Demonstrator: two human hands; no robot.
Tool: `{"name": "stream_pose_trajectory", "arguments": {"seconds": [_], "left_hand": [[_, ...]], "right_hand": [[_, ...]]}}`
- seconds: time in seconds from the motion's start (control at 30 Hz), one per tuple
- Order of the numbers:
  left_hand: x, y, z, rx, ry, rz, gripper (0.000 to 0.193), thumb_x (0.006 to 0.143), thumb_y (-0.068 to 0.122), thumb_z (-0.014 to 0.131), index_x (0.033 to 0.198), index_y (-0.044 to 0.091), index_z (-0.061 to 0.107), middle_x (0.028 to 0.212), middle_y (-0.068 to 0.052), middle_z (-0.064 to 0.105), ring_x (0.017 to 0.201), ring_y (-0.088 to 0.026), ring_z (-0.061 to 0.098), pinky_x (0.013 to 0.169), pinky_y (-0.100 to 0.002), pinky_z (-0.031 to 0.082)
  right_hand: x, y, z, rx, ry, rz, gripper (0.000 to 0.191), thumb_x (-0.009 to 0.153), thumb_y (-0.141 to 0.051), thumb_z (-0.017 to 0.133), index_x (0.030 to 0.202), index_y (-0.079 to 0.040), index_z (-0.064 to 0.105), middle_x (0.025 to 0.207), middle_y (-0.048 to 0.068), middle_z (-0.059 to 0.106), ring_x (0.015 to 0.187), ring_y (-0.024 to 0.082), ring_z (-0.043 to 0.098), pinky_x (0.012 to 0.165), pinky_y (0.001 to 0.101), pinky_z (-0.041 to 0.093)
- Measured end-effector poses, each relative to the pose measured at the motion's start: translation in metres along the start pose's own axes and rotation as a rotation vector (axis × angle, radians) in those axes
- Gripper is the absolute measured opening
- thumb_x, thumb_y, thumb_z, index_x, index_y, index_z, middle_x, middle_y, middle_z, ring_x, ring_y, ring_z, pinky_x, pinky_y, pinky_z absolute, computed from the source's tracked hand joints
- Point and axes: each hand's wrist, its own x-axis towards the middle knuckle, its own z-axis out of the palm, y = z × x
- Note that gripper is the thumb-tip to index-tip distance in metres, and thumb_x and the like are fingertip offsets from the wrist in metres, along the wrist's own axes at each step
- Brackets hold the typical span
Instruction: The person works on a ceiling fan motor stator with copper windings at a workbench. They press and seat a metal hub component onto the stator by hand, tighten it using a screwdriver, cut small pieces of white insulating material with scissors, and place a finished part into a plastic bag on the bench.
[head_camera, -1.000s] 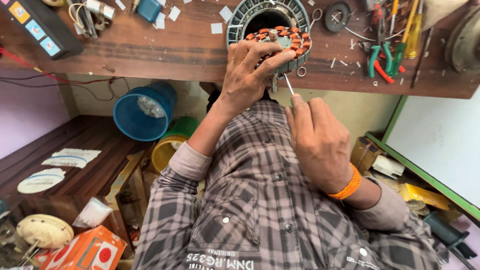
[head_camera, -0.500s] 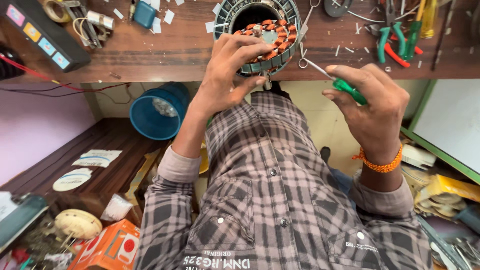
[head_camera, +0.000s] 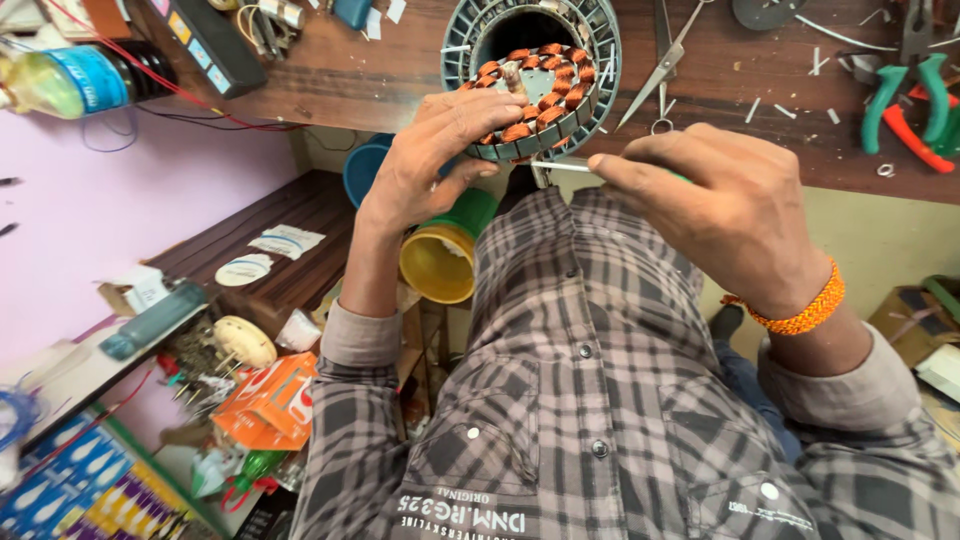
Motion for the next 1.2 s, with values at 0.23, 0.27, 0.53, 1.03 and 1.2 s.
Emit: {"name": "stream_pose_trajectory", "arguments": {"seconds": [0.23,0.27,0.53,1.03,1.2], "left_hand": [[-0.006,0.002,0.01,0.094,0.043,-0.05,0.053,0.094,0.013,0.079,0.143,0.011,0.059,0.146,-0.005,0.064,0.143,-0.027,0.057,0.117,-0.042,0.044],[-0.007,0.002,0.011,0.099,0.046,-0.055,0.053,0.094,0.014,0.08,0.143,0.011,0.059,0.146,-0.005,0.064,0.144,-0.027,0.056,0.117,-0.042,0.044],[-0.009,-0.008,0.015,0.077,0.05,-0.034,0.053,0.094,0.018,0.079,0.143,0.012,0.059,0.148,-0.003,0.063,0.149,-0.027,0.05,0.118,-0.042,0.044],[-0.009,-0.013,0.016,0.037,0.047,-0.009,0.056,0.095,0.013,0.08,0.146,0.015,0.058,0.151,-0.001,0.061,0.153,-0.023,0.046,0.12,-0.041,0.043],[-0.01,-0.016,0.015,0.048,0.037,0.008,0.055,0.097,0.015,0.08,0.147,0.014,0.057,0.152,0.0,0.061,0.154,-0.023,0.046,0.12,-0.041,0.043]], "right_hand": [[0.007,0.01,-0.001,-0.163,-0.088,-0.134,0.034,0.081,-0.011,0.07,0.114,-0.012,0.075,0.099,0.0,0.071,0.075,0.016,0.063,0.062,0.0308,0.051],[0.009,0.009,-0.003,-0.169,-0.103,-0.144,0.034,0.081,-0.011,0.069,0.114,-0.012,0.075,0.099,0.0,0.071,0.076,0.016,0.063,0.063,0.0309,0.051],[0.024,-0.003,-0.01,-0.232,-0.208,-0.228,0.035,0.079,-0.015,0.066,0.112,-0.006,0.071,0.092,0.001,0.062,0.08,0.015,0.062,0.067,0.0305,0.052],[0.012,-0.014,0.001,-0.054,-0.201,-0.024,0.024,0.095,-0.02,0.072,0.114,-0.005,0.072,0.094,0.004,0.067,0.074,0.02,0.067,0.062,0.0348,0.051],[0.004,-0.02,0.009,-0.005,-0.192,0.116,0.022,0.095,-0.019,0.076,0.113,-0.007,0.073,0.09,0.005,0.066,0.074,0.023,0.067,0.06,0.0368,0.05]]}}
